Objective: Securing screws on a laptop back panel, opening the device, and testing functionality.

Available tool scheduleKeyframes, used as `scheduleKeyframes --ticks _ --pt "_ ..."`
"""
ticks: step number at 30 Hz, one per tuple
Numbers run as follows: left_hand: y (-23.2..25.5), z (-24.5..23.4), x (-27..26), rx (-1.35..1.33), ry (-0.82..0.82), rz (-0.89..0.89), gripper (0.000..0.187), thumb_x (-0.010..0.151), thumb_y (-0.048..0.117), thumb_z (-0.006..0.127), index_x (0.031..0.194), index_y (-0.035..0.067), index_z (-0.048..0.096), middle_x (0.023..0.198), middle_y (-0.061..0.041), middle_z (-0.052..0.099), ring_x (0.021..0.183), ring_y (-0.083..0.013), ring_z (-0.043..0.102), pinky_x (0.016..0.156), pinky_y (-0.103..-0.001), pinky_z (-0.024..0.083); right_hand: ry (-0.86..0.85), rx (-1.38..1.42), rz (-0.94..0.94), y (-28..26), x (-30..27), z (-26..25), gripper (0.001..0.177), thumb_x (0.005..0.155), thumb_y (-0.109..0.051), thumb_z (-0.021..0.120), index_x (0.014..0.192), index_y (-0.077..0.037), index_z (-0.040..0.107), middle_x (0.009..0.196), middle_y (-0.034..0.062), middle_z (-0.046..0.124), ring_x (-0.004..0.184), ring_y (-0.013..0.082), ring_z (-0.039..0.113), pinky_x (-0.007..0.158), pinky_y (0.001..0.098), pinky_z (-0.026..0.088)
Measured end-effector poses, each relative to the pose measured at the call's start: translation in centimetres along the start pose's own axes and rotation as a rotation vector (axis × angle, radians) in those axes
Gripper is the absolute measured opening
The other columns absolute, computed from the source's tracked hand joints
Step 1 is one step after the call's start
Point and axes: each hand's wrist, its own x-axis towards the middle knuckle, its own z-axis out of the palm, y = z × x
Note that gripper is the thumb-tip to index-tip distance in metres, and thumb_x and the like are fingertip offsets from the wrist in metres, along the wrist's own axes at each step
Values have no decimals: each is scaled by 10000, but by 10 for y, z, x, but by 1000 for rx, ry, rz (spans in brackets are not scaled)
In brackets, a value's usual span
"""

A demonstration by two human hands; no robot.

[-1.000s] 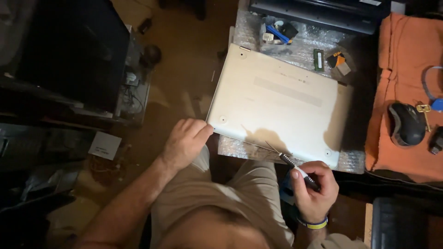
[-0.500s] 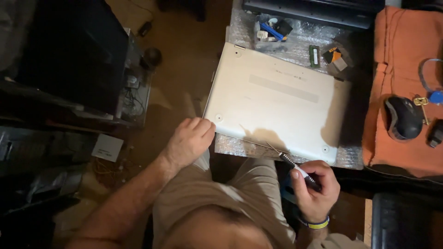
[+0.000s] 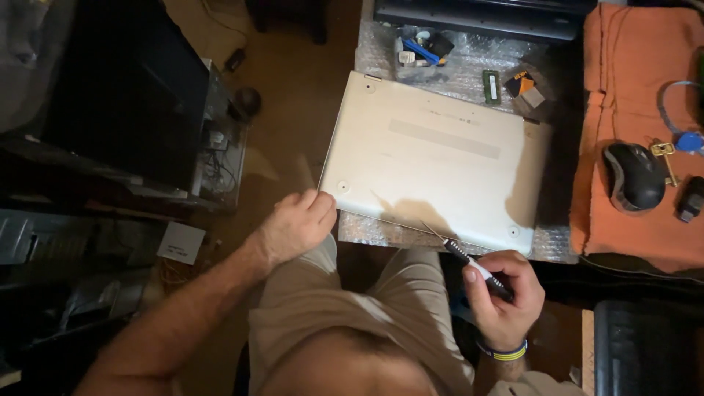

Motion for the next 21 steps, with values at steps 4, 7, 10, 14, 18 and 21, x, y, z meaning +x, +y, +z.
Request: scheduleKeyframes --ticks 4,7,10,14,18,21 --pt "-1 5 -1 24 -6 17 124 834 3 647 790 119 644 817 -35 547 715 -182 488 490 -264 394 9 -1 -20 0 -1 0 158 927 -75 715 927 -24 566 830 111 633 773 225 602 772 320 485" --pt "-1 20 -11 -138 -28 -64 217 736 4 802 917 72 702 869 -40 593 753 -165 542 512 -239 489 13 -9 -33 2 -2 -1 165 930 -75 722 937 -23 566 842 109 641 785 224 608 784 324 489" --pt "2 27 -17 -466 -225 -295 203 728 -5 720 886 57 608 933 -68 552 838 -257 575 387 -377 486 21 -15 -29 3 0 -1 166 927 -93 724 936 -20 575 849 112 645 786 227 614 780 325 495" --pt "4 21 -17 -532 -144 -345 185 761 -54 675 883 50 582 940 -83 558 828 -274 581 446 -427 494 13 -14 -37 1 1 -2 164 921 -75 720 928 -23 565 822 115 637 760 227 608 773 329 494" --pt "6 24 -21 -523 0 -378 101 902 8 733 895 58 646 940 -64 578 812 -233 618 506 -369 567 6 16 -8 1 1 -1 154 918 -56 721 933 -18 573 832 117 639 761 218 608 767 313 493" --pt "6 24 -23 -460 24 -387 136 938 87 765 867 82 648 920 -28 584 793 -189 623 517 -336 562 -7 13 -6 3 1 -1 164 912 -55 728 932 -21 569 832 114 641 758 217 607 767 315 491"
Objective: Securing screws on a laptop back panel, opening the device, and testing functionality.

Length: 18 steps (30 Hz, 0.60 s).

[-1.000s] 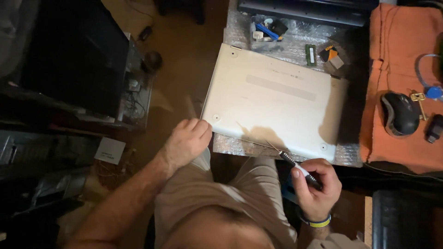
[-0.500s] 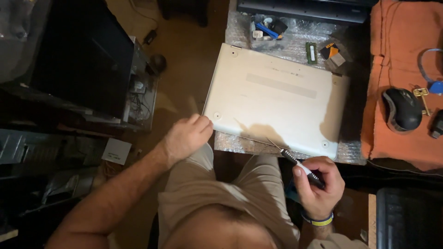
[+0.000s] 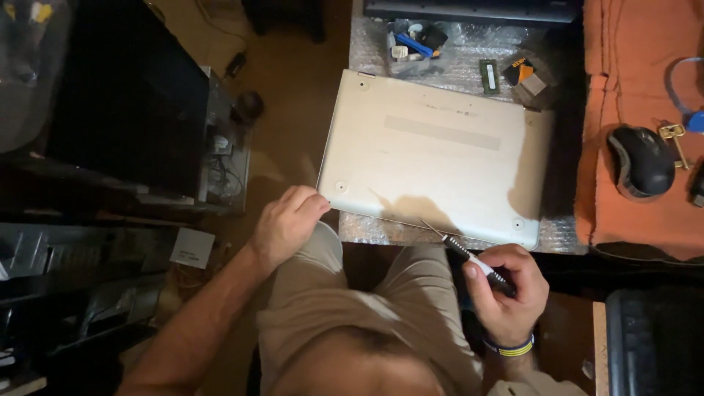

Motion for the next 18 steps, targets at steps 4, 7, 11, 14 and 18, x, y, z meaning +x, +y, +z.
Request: scheduleKeyframes --ticks 4,7,11,14,18 --pt "6 -10 7 64 -15 49 254 764 -109 649 951 63 649 955 -65 580 792 -231 606 520 -357 551 0 11 -11 4 -1 0 167 912 -60 728 946 -16 570 854 123 646 769 223 624 764 314 503" --pt "10 -15 14 225 -7 154 276 744 -119 668 938 76 670 968 -36 584 783 -182 598 517 -282 516 7 3 11 4 -1 -1 165 908 -58 732 944 -17 576 858 122 650 774 221 624 771 312 502" --pt "13 -23 26 308 -1 267 192 816 -114 719 899 56 685 874 -30 553 703 -131 525 458 -212 458 9 5 4 4 0 -1 166 909 -58 730 940 -22 570 841 116 642 759 220 614 761 316 497" --pt "12 -25 26 281 -26 282 199 807 -129 723 911 37 688 868 -40 553 708 -142 520 458 -224 470 3 -4 -16 3 1 0 161 909 -53 728 935 -23 571 842 117 645 764 226 618 772 323 501" --pt "9 -22 23 241 -54 275 233 768 -138 752 910 41 703 868 -41 565 721 -149 528 469 -221 476 3 -10 -26 2 0 0 163 905 -70 732 923 -27 576 828 105 643 750 215 617 764 318 502"
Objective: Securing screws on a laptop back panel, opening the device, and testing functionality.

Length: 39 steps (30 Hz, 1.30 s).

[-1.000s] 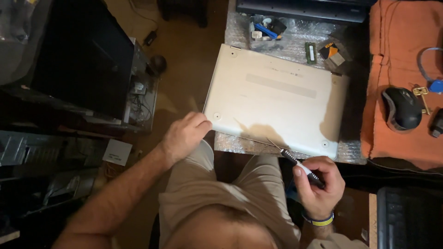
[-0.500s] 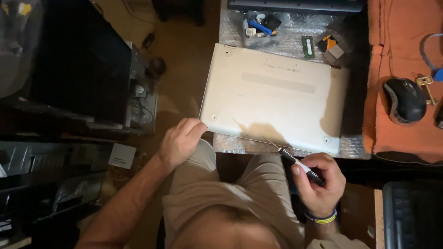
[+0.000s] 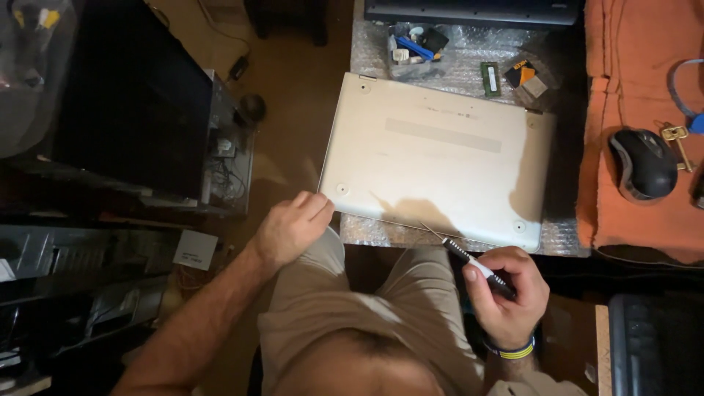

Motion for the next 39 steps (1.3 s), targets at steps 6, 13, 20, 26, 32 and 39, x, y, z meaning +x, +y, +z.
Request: scheduleKeyframes --ticks 6,13,20,26,32,39 --pt "2 -11 8 134 -10 27 202 802 -104 662 828 96 645 815 -15 512 697 -147 493 464 -241 428 10 -30 -32 -5 2 -3 164 909 -65 728 928 -20 571 832 125 643 750 239 610 759 334 496" --pt "-1 14 -5 -306 -223 -315 175 756 -25 752 876 42 645 965 -70 600 861 -238 594 431 -389 543 0 -14 -24 -11 0 -1 157 917 -67 720 925 -26 568 828 112 646 748 222 612 752 318 497" --pt "-4 18 -5 -759 -107 -803 387 797 82 845 1143 71 671 1032 -96 644 810 -199 643 737 -318 578 -21 -24 -30 -16 3 1 166 909 -61 729 925 -22 569 832 120 644 754 229 616 769 327 502" --pt "-2 8 14 -1355 -355 -1432 373 896 96 695 1226 69 523 829 -77 642 642 -145 568 533 -282 455 -134 -35 14 -19 5 11 158 909 -91 738 943 -40 592 860 91 682 774 202 651 768 301 511" --pt "-5 34 -9 -1627 -271 -1290 87 980 41 606 1053 -1 626 810 -139 660 513 -102 530 368 -218 375 -305 -117 -66 -31 18 37 175 908 -174 759 959 -63 635 892 70 702 784 192 670 738 296 527" --pt "6 82 -40 -1968 40 -1196 245 961 47 670 1154 -87 602 781 -235 676 477 -171 620 298 -234 459 -378 -96 -132 -39 30 80 133 835 -110 831 931 -60 754 868 110 761 747 336 752 679 382 587"
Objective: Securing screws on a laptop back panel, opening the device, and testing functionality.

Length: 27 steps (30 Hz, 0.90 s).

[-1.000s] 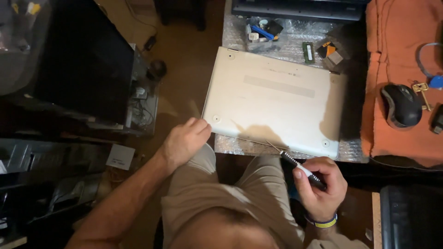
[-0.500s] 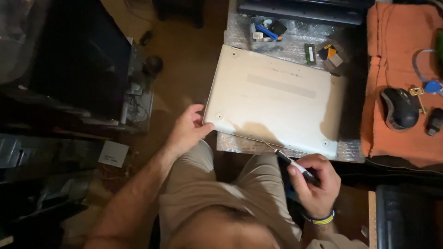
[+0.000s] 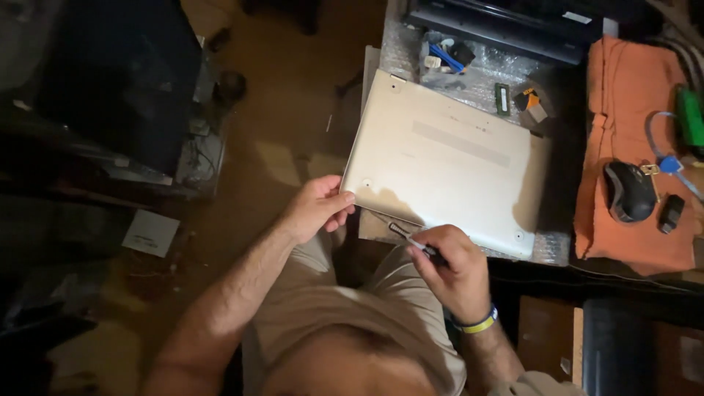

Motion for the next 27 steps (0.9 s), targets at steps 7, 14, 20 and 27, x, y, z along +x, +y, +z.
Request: scheduleKeyframes --ticks 7,14,20,27 --pt "-10 -2 4 -57 -23 -4 291 969 70 679 1206 -81 603 834 -242 714 515 -164 644 332 -230 495 -3 -214 48 11 -2 27 161 900 -181 783 1019 -91 724 905 95 740 764 363 733 646 426 583" --pt "-12 1 0 -120 -41 17 332 940 23 695 1247 -68 604 868 -218 707 566 -172 647 347 -226 502 13 -289 43 16 -10 37 174 877 -199 801 1029 -141 740 896 66 748 758 327 743 643 394 597" --pt "-24 5 4 -119 -27 89 441 860 -11 795 1251 -64 596 906 -194 700 585 -171 654 343 -220 507 16 -323 22 18 -9 40 187 872 -178 807 1033 -131 726 907 62 753 760 305 749 650 387 603" --pt "-20 11 1 -132 20 111 409 840 -19 822 1192 -57 618 860 -174 684 552 -171 650 309 -212 482 0 -341 -5 11 -2 43 180 874 -191 804 1021 -140 714 890 55 749 744 306 753 622 400 607"
